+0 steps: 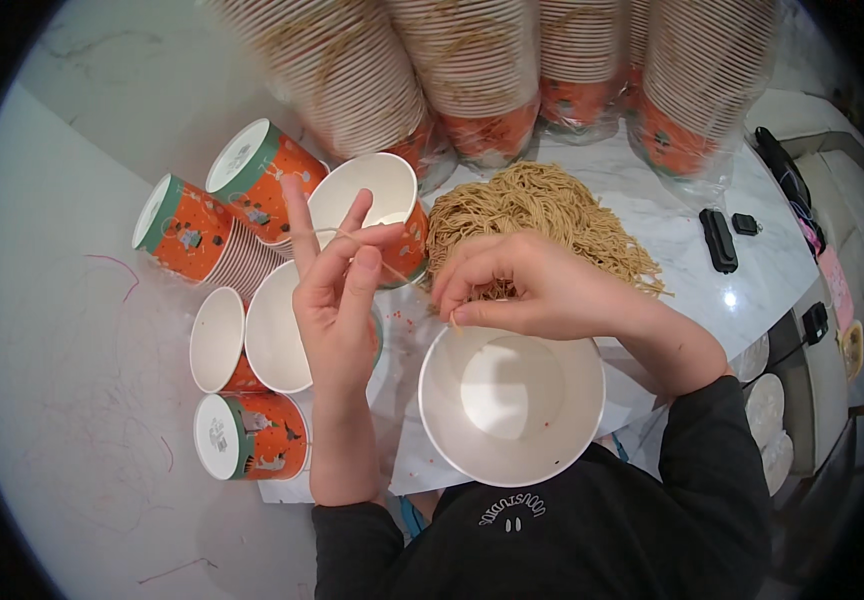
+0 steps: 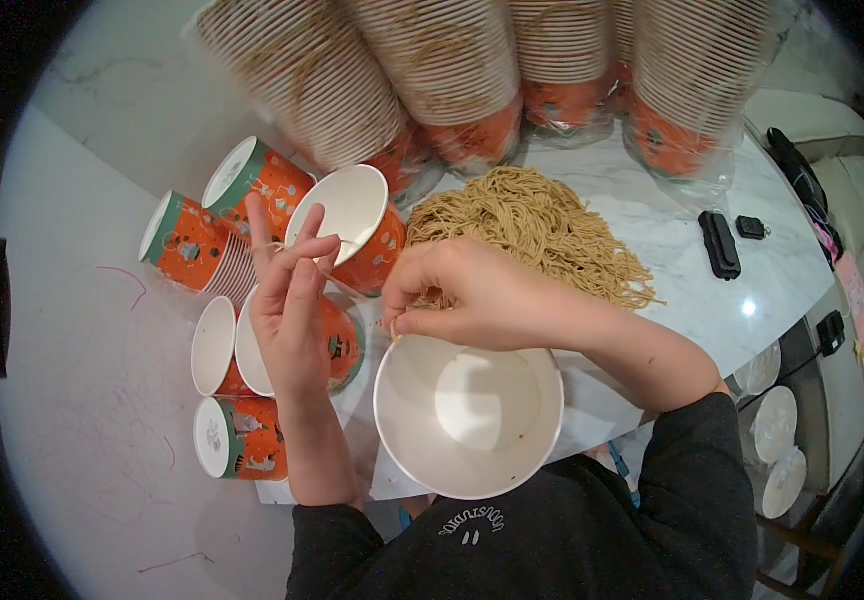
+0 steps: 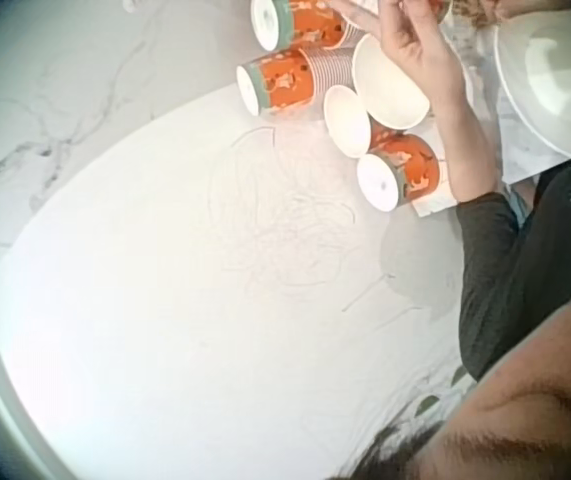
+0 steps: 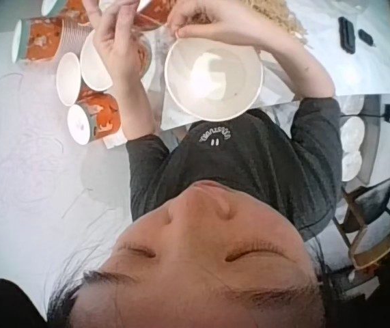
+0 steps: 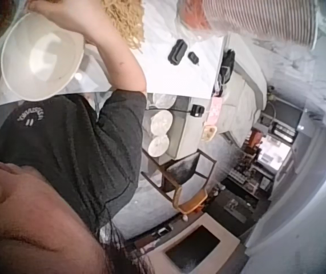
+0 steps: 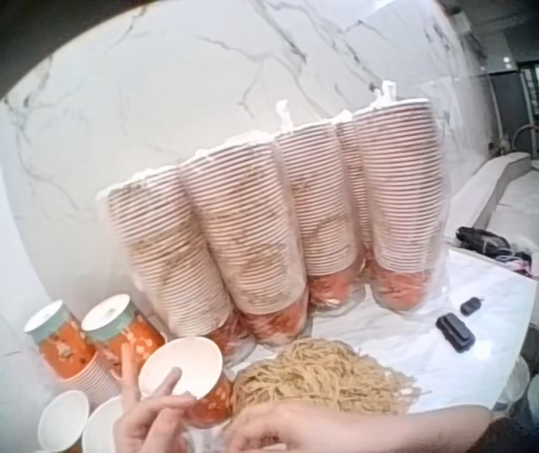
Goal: Unpack stacks of paper cups and tie rubber bands at a workspace.
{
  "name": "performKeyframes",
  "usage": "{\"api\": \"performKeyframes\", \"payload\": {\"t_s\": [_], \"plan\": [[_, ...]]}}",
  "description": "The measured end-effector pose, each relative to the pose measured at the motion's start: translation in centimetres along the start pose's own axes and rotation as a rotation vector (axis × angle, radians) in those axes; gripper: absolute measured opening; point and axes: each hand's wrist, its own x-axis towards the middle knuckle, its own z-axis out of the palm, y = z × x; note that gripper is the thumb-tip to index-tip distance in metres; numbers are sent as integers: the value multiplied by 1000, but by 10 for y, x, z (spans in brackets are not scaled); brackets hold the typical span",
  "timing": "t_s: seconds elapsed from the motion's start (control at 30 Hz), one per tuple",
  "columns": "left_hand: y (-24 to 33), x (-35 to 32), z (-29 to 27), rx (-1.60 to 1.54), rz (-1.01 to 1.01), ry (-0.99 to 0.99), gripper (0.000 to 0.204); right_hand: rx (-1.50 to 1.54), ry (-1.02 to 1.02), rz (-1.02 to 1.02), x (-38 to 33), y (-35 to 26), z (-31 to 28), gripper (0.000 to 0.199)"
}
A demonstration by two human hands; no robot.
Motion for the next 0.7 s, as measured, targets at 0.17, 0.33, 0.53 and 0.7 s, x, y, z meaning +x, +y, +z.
{"api": "performKeyframes", "payload": {"t_s": [0.17, 0.33, 0.53, 0.7], "plan": [[10, 1, -2, 19, -123, -106, 23, 392, -117, 290, 4, 5, -1, 14], [2, -2, -8, -81, -311, -139, 23, 505, -11, 433, 8, 11, -1, 13], [3, -2, -10, -56, -328, -144, 21, 178, 180, 388, 10, 7, 3, 13], [4, -2, -6, -35, -303, -151, 22, 280, 65, 355, 8, 11, 11, 14]]}}
